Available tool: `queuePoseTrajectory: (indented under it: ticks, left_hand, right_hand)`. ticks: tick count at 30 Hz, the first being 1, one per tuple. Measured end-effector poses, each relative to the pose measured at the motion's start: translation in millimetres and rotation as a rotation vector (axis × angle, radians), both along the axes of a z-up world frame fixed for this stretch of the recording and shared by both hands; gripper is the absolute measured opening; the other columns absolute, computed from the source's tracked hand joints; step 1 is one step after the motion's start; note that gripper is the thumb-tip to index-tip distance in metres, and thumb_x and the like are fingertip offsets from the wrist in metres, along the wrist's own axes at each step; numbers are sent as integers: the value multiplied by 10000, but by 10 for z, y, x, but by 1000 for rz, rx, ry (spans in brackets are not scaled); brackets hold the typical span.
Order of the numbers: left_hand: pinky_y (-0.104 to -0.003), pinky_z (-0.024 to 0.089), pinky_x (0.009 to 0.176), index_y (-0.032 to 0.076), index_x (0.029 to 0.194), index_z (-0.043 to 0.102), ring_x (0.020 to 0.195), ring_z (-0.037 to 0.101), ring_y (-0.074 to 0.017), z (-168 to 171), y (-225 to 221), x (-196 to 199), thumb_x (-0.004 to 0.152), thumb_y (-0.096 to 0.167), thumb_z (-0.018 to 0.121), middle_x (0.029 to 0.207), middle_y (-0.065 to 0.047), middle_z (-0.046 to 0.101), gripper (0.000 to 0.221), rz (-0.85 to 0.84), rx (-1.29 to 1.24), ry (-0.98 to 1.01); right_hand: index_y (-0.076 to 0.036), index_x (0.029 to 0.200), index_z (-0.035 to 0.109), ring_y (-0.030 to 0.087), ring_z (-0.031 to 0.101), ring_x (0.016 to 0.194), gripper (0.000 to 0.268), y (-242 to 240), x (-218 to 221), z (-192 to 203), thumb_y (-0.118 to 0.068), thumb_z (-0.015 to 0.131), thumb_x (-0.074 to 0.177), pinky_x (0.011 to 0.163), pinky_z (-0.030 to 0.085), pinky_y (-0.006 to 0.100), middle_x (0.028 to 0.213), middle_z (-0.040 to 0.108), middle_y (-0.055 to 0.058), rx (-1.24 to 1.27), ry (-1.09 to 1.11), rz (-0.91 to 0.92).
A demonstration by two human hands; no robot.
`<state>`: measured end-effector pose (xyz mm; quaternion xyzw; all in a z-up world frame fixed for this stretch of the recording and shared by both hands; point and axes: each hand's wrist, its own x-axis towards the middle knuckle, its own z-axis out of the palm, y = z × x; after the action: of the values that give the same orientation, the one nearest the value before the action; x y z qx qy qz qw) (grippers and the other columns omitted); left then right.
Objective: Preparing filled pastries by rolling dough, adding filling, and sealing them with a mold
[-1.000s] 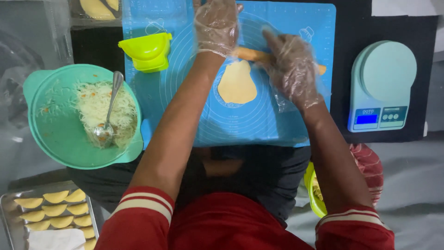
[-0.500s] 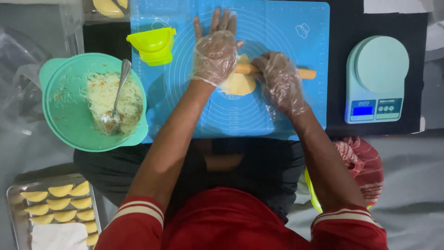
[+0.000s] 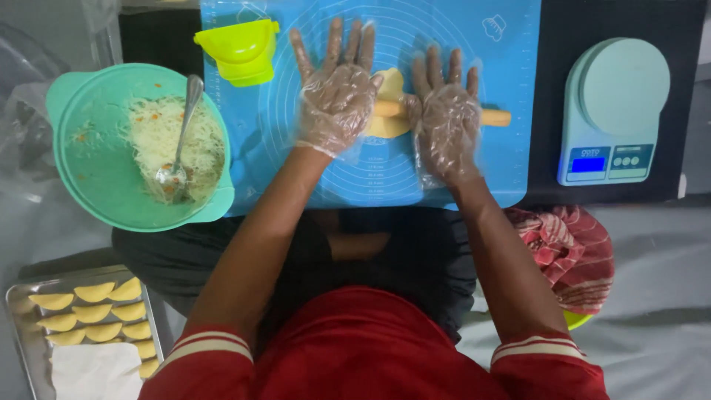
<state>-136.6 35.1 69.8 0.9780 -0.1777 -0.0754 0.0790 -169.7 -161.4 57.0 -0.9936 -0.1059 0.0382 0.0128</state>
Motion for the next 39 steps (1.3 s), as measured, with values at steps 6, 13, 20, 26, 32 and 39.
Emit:
queuePoseTrajectory:
  ticks: [6, 13, 20, 26, 32, 39]
  left_hand:
    - [-826, -15, 1166, 45, 1664, 133, 1593, 64, -397, -108, 98, -159, 1174, 410, 279, 1731, -160, 103, 628, -4, -69, -129]
    - [-802, -48, 1180, 91, 1670, 79, 1606, 36, -404, -216, 171, -214, 1136, 466, 155, 1747, -125, 74, 657, 20, -21, -94]
    - [-788, -26, 1212, 78, 1692, 162, 1614, 69, -422, -363, 226, -329, 1148, 424, 112, 1762, -115, 160, 647, 16, -36, -196]
    - [-807, -45, 1174, 151, 1685, 113, 1591, 3, -400, -172, 203, -398, 1149, 434, 205, 1745, -38, 66, 613, 12, -46, -82]
    - [-796, -58, 1179, 181, 1693, 45, 1599, -42, -386, -62, 207, -473, 1140, 518, 216, 1737, -46, -34, 670, 14, -14, 7]
    - [-798, -26, 1182, 185, 1712, 57, 1595, -37, -368, 19, 254, -606, 1201, 477, 251, 1717, -8, -64, 619, -7, 26, 20]
  right_hand:
    - [-177, 1677, 92, 288, 25, 1629, 650, 16, -206, -9, -491, 44, 1110, 1326, -10, 497, 1758, 53, 33, 74, -24, 40]
    - [-143, 1668, 189, 321, 84, 1598, 661, 56, -312, 12, -507, 144, 1118, 1291, 30, 527, 1737, 146, 65, 79, -12, 26]
    - [-120, 1644, 240, 367, 112, 1595, 569, 134, -445, 220, -396, 265, 1146, 1289, 31, 547, 1718, 214, 99, 287, 1, 5]
    - [-112, 1629, 315, 400, 241, 1568, 512, 108, -530, 123, -310, 395, 1163, 1275, 143, 575, 1669, 384, 137, 299, -114, 45]
    - [-111, 1625, 311, 438, 360, 1542, 504, 114, -629, 138, -197, 483, 1158, 1267, 228, 621, 1651, 418, 171, 345, -171, 91]
    - [-152, 1641, 298, 456, 379, 1550, 532, 68, -751, 82, -95, 400, 1122, 1277, 217, 663, 1659, 435, 141, 440, -203, 131]
